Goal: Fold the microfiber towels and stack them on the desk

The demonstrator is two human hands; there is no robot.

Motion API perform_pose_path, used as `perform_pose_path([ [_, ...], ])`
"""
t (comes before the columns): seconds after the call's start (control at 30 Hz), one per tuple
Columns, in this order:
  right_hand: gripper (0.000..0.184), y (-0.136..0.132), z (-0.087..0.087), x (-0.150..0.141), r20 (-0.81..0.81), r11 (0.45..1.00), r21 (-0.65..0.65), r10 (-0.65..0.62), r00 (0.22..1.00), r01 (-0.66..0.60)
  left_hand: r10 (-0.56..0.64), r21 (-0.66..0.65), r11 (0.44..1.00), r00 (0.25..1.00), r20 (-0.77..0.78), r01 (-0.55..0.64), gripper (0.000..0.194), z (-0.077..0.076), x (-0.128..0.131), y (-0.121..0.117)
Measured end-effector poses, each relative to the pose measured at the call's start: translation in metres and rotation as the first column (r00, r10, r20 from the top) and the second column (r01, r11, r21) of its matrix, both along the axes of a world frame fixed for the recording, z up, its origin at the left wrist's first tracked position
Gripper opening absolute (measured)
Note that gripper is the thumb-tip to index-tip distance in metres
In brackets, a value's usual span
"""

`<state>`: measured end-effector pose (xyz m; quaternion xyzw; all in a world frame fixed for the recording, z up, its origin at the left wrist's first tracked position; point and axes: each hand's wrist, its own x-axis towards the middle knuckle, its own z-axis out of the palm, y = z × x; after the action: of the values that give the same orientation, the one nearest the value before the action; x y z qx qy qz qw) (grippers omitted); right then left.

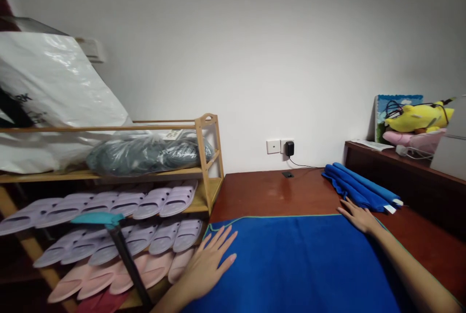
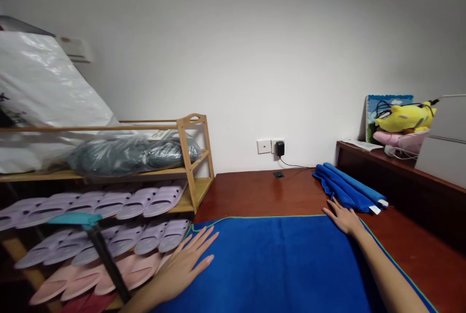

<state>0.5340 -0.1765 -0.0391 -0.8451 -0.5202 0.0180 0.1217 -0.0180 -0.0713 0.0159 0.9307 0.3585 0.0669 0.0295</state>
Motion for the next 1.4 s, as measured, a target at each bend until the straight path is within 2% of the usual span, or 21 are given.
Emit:
perform_pose_path([
  [0.3, 0.074, 0.038, -0.008, 0.033, 0.045, 0.996, 0.004, 0.085, 0.995, -0.085, 0.079, 0.053, 0.995, 0.997, -0.001, -0.079, 0.060, -0.007, 0.021, 0.013],
  [0.5, 0.066, 0.047, -0.004, 0.049, 0.173, 0.996, 0.057, 0.060, 0.983, -0.071, 0.107, 0.007, 0.994, 0.994, -0.025, -0.107, 0.065, -0.001, 0.040, 0.022],
  [0.67, 0.049, 0.031, 0.007, 0.013, 0.330, 0.990, 0.131, 0.006, 0.944, -0.052, 0.121, -0.005, 0.993, 0.993, -0.017, -0.121, 0.069, 0.002, 0.047, 0.026],
  [0.83, 0.060, 0.006, -0.007, -0.021, 0.281, 0.994, 0.101, -0.071, 0.957, 0.045, 0.103, 0.068, 0.992, 0.994, 0.031, -0.104, 0.065, 0.000, 0.046, 0.017],
  [0.97, 0.069, -0.008, -0.018, -0.017, 0.180, 0.995, 0.017, -0.095, 0.979, 0.094, 0.125, -0.023, 0.992, 0.992, -0.010, -0.125, 0.067, 0.003, 0.037, -0.001],
  [1.17, 0.074, -0.017, -0.014, -0.009, 0.103, 0.997, -0.071, 0.024, 0.994, -0.016, 0.167, -0.010, 0.986, 0.985, -0.041, -0.167, 0.066, 0.011, 0.014, -0.023],
  [1.27, 0.072, -0.019, -0.015, -0.008, 0.097, 0.995, -0.075, 0.068, 0.993, -0.060, 0.195, 0.083, 0.977, 0.981, 0.000, -0.194, 0.056, 0.010, 0.016, -0.018],
  [1.4, 0.071, -0.017, -0.023, -0.004, 0.119, 0.996, -0.078, 0.063, 0.991, -0.054, 0.241, 0.129, 0.961, 0.969, 0.059, -0.246, 0.054, 0.005, 0.029, 0.006],
])
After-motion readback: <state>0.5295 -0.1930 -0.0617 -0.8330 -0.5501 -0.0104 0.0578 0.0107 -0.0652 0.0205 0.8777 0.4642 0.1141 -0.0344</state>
